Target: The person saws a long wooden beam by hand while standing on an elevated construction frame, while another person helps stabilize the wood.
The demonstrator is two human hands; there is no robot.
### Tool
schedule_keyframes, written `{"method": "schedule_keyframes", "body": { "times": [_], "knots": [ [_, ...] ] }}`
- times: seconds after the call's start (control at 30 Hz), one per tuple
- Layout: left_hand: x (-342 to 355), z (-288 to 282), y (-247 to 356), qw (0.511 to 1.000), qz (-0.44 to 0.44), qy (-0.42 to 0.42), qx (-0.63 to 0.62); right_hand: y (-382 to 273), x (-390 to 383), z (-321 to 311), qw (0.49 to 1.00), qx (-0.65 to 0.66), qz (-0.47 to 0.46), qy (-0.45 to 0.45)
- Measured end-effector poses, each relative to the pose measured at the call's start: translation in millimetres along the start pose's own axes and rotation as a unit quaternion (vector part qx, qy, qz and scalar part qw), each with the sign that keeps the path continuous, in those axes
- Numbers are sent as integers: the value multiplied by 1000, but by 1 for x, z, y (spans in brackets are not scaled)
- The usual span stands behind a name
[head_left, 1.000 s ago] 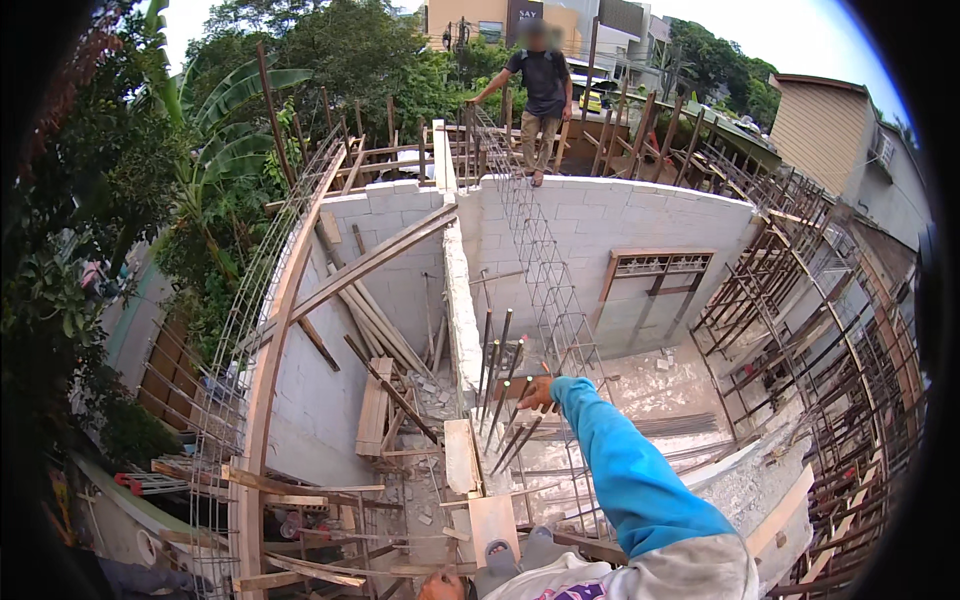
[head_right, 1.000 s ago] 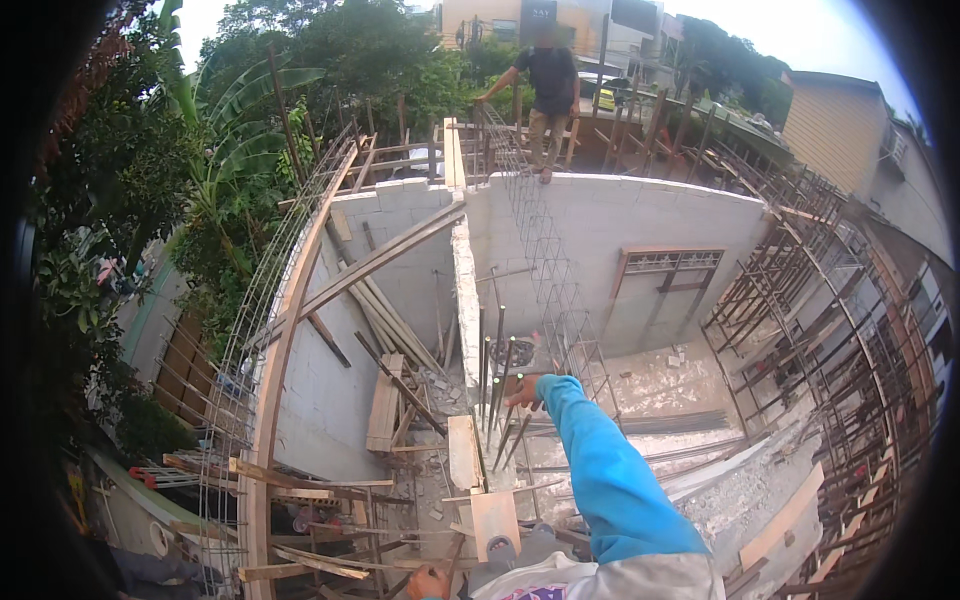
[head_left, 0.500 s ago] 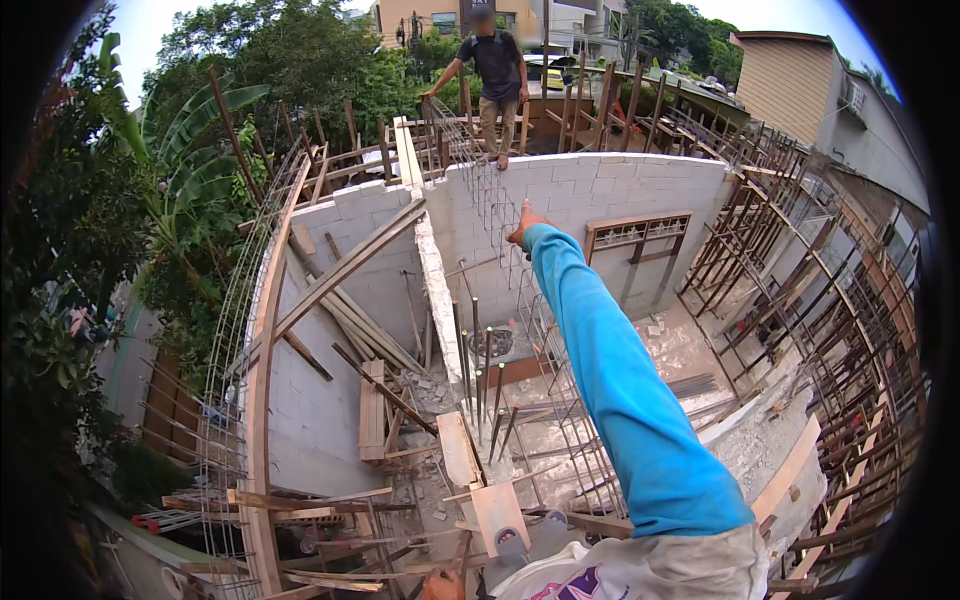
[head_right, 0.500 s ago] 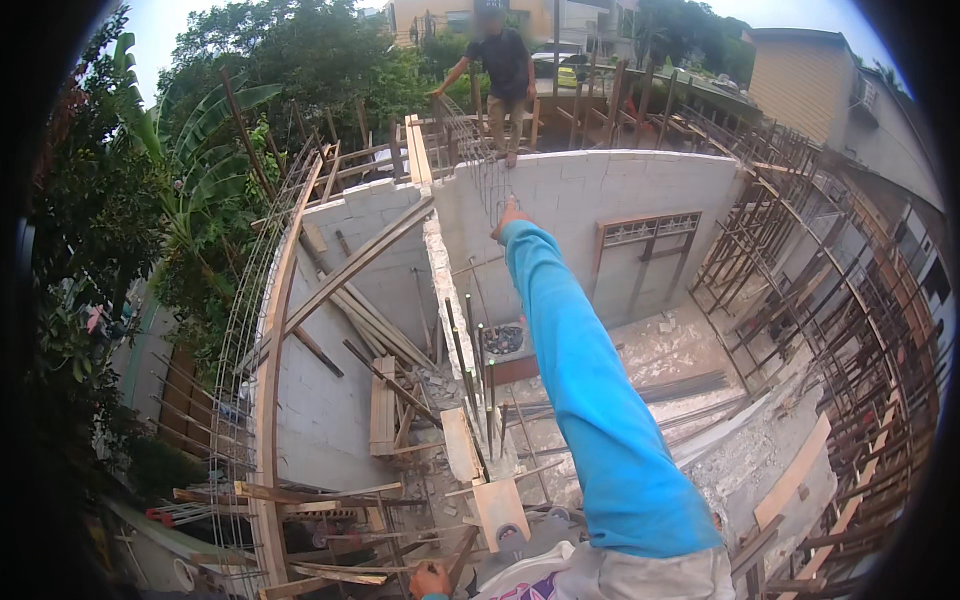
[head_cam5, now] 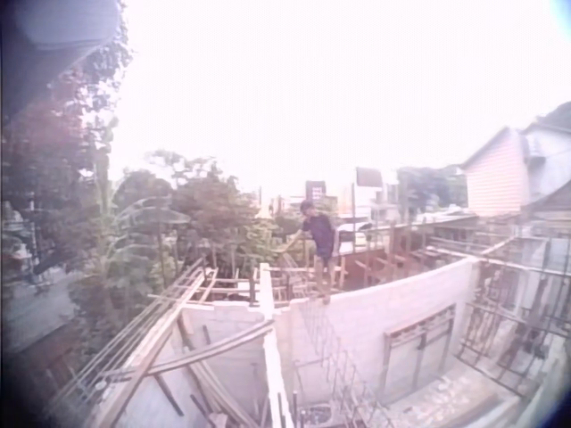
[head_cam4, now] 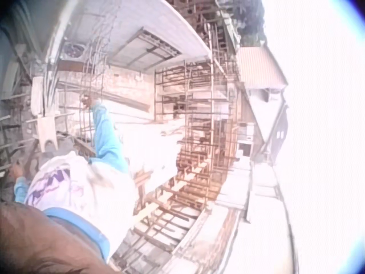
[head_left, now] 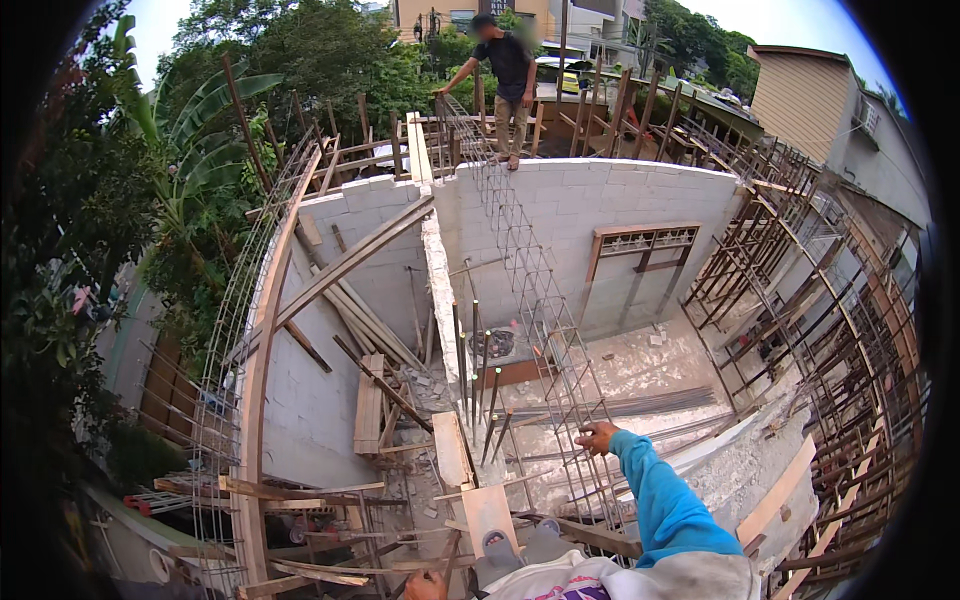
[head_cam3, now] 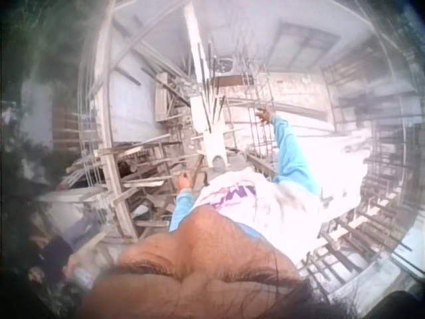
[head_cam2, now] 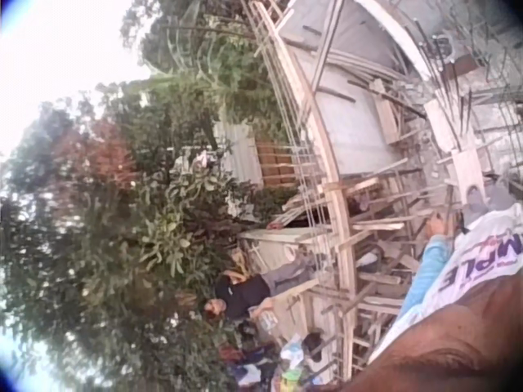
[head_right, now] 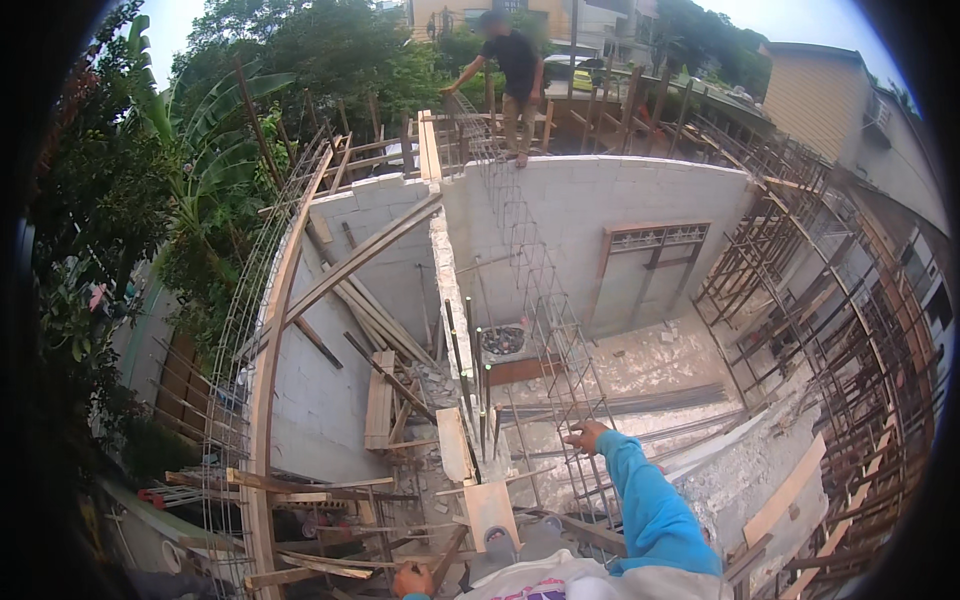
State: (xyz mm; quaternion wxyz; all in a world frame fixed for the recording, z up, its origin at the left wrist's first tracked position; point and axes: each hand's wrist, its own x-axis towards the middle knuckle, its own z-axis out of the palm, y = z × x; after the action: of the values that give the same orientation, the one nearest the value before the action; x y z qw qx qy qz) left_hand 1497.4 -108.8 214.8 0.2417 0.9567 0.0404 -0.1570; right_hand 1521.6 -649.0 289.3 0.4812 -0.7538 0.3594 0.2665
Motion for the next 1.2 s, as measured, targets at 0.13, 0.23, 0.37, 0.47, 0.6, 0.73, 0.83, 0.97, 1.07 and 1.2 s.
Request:
{"method": "schedule_keyframes", "body": {
  "times": [0.13, 0.23, 0.37, 0.47, 0.6, 0.73, 0.83, 0.97, 1.07, 1.2],
  "knots": [
    [0, -6, 4, 999, -14, -29, -5, 173, -38, 42, 956, -260, 113, 80],
    [1, -10, 7, 999, -23, -48, -8, 261, -81, 77, 951, -222, 192, 97],
    [2, -16, 12, 997, -28, -78, 5, 295, -105, 101, 961, -204, 183, 41],
    [2, -19, 17, 994, -42, -91, 45, 257, -92, 99, 967, -200, 156, 39],
    [5, -24, 25, 992, -55, -84, 71, 142, -55, 101, 987, -144, 63, 43],
    [7, -30, 34, 998, -27, -58, 13, 0, -8, 129, 978, -36, -180, 101],
    [2, -36, 36, 995, -90, -29, 37, -89, 34, 152, 939, 19, -297, 174],
    [-7, -42, 32, 998, -61, 28, -12, -146, 88, 173, 877, 65, -381, 286],
    [-8, -43, 28, 998, -61, -7, 4, -149, 114, 176, 888, 93, -322, 314],
    [-6, -42, 20, 997, -53, -4, -54, -141, 132, 159, 874, -28, -317, 368]
  ]
}}
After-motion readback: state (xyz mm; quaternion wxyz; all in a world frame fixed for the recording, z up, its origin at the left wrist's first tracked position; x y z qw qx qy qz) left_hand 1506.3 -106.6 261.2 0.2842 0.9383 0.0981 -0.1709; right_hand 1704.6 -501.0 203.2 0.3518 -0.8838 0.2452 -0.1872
